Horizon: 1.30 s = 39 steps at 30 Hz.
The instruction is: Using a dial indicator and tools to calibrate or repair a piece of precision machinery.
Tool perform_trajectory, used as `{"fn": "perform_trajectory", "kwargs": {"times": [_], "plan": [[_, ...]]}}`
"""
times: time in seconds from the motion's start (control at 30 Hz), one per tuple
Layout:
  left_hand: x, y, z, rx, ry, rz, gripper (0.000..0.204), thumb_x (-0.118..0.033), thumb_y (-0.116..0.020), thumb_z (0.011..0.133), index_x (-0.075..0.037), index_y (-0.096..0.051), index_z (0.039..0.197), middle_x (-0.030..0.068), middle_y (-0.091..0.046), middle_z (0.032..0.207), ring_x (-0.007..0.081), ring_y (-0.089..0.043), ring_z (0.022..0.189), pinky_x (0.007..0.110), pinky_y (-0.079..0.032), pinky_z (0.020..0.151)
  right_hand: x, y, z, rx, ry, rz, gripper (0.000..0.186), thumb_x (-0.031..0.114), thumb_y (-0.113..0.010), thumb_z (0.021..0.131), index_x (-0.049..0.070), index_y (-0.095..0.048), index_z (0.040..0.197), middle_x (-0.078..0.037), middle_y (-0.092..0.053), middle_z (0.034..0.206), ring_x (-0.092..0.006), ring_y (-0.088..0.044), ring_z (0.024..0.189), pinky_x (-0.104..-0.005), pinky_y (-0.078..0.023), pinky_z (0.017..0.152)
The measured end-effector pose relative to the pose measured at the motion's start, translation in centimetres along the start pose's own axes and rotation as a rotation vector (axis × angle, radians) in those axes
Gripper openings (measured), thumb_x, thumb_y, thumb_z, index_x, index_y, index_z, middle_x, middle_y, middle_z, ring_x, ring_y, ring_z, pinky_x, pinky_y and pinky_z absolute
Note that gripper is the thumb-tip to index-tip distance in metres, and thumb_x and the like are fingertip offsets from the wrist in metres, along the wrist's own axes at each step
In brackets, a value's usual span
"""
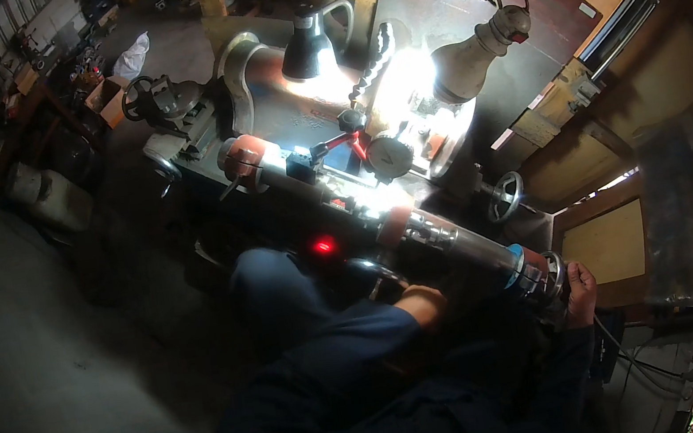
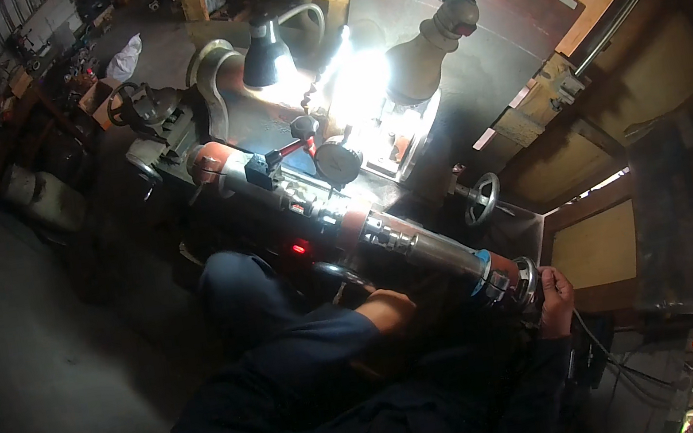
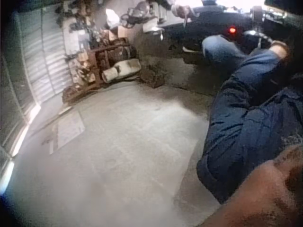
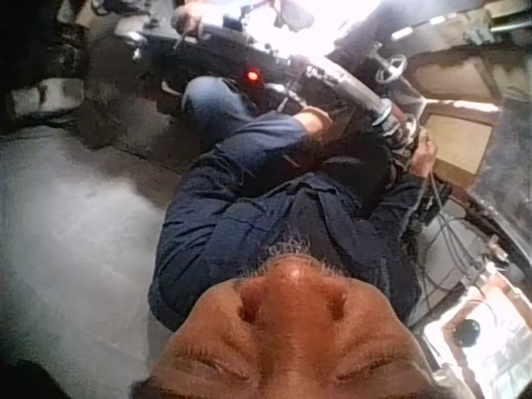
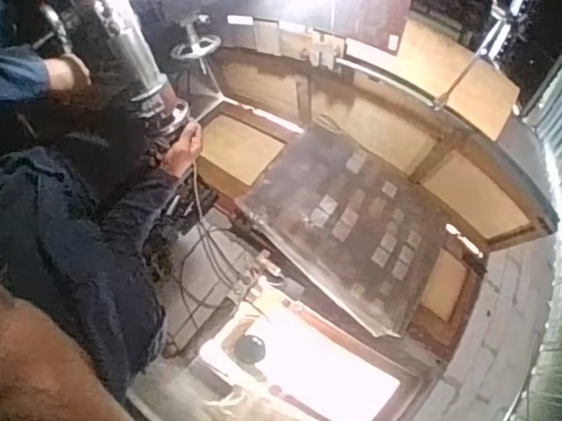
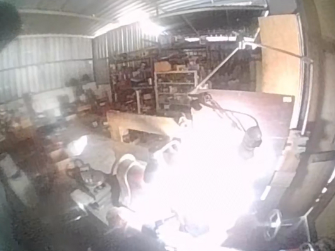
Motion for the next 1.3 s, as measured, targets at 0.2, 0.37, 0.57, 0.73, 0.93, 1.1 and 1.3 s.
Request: {"fn": "perform_trajectory", "kwargs": {"times": [0.2,0.37,0.57,0.73,0.93,1.1,1.3], "plan": [[0.3,-0.2,0.0,-0.098,-0.041,-0.032,0.031,-0.025,-0.067,0.081,-0.003,-0.074,0.101,0.0184,-0.072,0.103,0.0325,-0.071,0.095,0.042,-0.058,0.077,-0.5,-1.0,1.9,0.083,-0.001,-0.069,0.030,0.027,-0.050,0.103,0.004,-0.063,0.092,0.004,-0.059,0.079,-0.0043,-0.052,0.072,-0.0211,-0.043,0.065],[0.3,-0.1,0.2,-0.093,-0.067,-0.033,0.028,-0.023,-0.069,0.079,-0.004,-0.075,0.099,0.0189,-0.072,0.100,0.0337,-0.071,0.093,0.043,-0.058,0.075,-1.7,-2.9,2.4,0.202,-0.083,0.072,0.028,0.029,-0.052,0.101,0.006,-0.064,0.092,0.004,-0.060,0.077,-0.0052,-0.054,0.070,-0.0224,-0.043,0.060],[0.3,0.5,-0.1,0.010,-0.005,-0.082,0.034,-0.024,-0.069,0.081,-0.004,-0.072,0.108,0.0211,-0.069,0.111,0.0345,-0.068,0.103,0.044,-0.056,0.084,-3.5,-4.1,1.1,0.275,-0.125,0.010,0.021,0.024,-0.053,0.099,0.004,-0.061,0.099,-0.001,-0.061,0.081,-0.0112,-0.057,0.075,-0.0270,-0.046,0.065],[0.3,1.3,-0.6,0.056,0.040,-0.100,0.038,-0.028,-0.067,0.084,-0.004,-0.070,0.114,0.0201,-0.066,0.119,0.0348,-0.066,0.110,0.045,-0.054,0.090,-4.4,-3.1,-0.8,0.346,-0.110,-0.256,0.020,0.020,-0.055,0.096,0.003,-0.059,0.105,-0.005,-0.062,0.085,-0.0163,-0.060,0.080,-0.0309,-0.048,0.069],[0.2,1.5,-0.9,0.076,0.044,-0.090,0.040,-0.030,-0.067,0.083,-0.004,-0.070,0.114,0.0189,-0.066,0.121,0.0338,-0.065,0.111,0.043,-0.054,0.091,-4.1,-1.5,-2.6,0.452,-0.102,-0.671,0.023,0.015,-0.056,0.094,0.001,-0.056,0.113,-0.009,-0.064,0.090,-0.0224,-0.064,0.086,-0.0355,-0.050,0.074],[0.4,1.2,-0.5,0.071,0.018,-0.045,0.040,-0.032,-0.066,0.085,-0.005,-0.070,0.114,0.0195,-0.066,0.120,0.0329,-0.065,0.111,0.043,-0.054,0.090,2.0,0.4,-0.6,0.371,0.107,-0.839,0.035,0.014,-0.054,0.095,0.000,-0.044,0.126,-0.016,-0.062,0.105,-0.0288,-0.064,0.094,-0.0378,-0.051,0.079],[0.8,0.5,0.8,0.106,0.047,-0.075,0.041,-0.034,-0.064,0.088,-0.008,-0.068,0.120,0.0177,-0.064,0.124,0.0334,-0.063,0.114,0.044,-0.053,0.093,13.2,-6.1,0.5,0.108,0.410,-0.511,0.022,0.014,-0.049,0.100,0.004,-0.044,0.119,-0.014,-0.059,0.096,-0.0278,-0.062,0.095,-0.0361,-0.049,0.081]]}}
Point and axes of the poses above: each hand's wrist, its own z-axis towards the middle knuckle, its own y-axis out of the back of the hand, x = y × z, the point moved 5 cm from there along z, towards the middle knuckle
